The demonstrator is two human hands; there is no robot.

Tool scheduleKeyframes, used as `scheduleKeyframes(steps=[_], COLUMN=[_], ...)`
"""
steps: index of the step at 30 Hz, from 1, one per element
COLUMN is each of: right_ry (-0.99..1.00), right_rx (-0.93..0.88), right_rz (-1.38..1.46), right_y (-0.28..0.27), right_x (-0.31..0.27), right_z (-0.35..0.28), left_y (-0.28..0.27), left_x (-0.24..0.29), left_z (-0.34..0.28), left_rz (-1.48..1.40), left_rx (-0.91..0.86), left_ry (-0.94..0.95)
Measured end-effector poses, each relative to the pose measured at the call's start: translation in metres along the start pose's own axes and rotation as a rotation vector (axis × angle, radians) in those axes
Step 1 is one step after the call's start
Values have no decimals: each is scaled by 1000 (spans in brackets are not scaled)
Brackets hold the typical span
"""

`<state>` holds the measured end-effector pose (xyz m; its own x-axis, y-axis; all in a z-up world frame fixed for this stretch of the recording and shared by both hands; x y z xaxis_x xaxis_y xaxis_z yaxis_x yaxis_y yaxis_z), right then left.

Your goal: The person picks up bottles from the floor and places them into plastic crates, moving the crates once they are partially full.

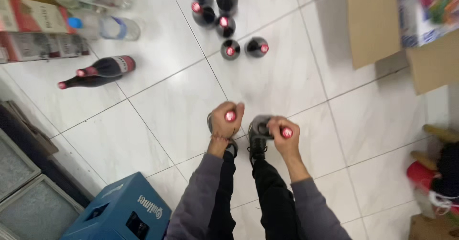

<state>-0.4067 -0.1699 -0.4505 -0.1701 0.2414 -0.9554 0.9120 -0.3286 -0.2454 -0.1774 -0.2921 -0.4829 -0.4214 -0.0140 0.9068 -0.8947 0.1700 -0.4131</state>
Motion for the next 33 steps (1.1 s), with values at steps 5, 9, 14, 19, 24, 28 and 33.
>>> scheduleKeyframes(steps=[5,9,14,19,24,28,33], right_ry=[-53,-135,-394,-656,-789,-866,-949], right_rx=[-166,-455,-802,-1069,-1256,-1436,-1580], right_rz=[-25,72,127,72,240,584,658], right_y=[-24,10,121,206,282,325,380], right_x=[-226,-406,-588,-724,-837,-926,-978], right_z=[-54,-90,-136,-242,-362,-483,-609], left_y=[-157,-281,-434,-569,-691,-765,-819], left_x=[187,342,448,514,576,615,627], left_z=[-76,-144,-215,-344,-495,-620,-750], left_rz=[-31,-70,60,120,290,341,503], left_rx=[144,336,642,957,1191,1333,1478], left_ry=[-66,163,221,318,394,435,373])
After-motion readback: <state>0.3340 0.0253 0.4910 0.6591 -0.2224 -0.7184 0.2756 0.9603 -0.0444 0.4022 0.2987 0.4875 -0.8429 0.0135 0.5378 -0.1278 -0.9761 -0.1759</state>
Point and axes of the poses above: each hand's wrist, its own z-axis towards the middle knuckle, its own y-axis out of the palm, x = y × z, the point moved 4 cm from there along z, towards the middle knuckle
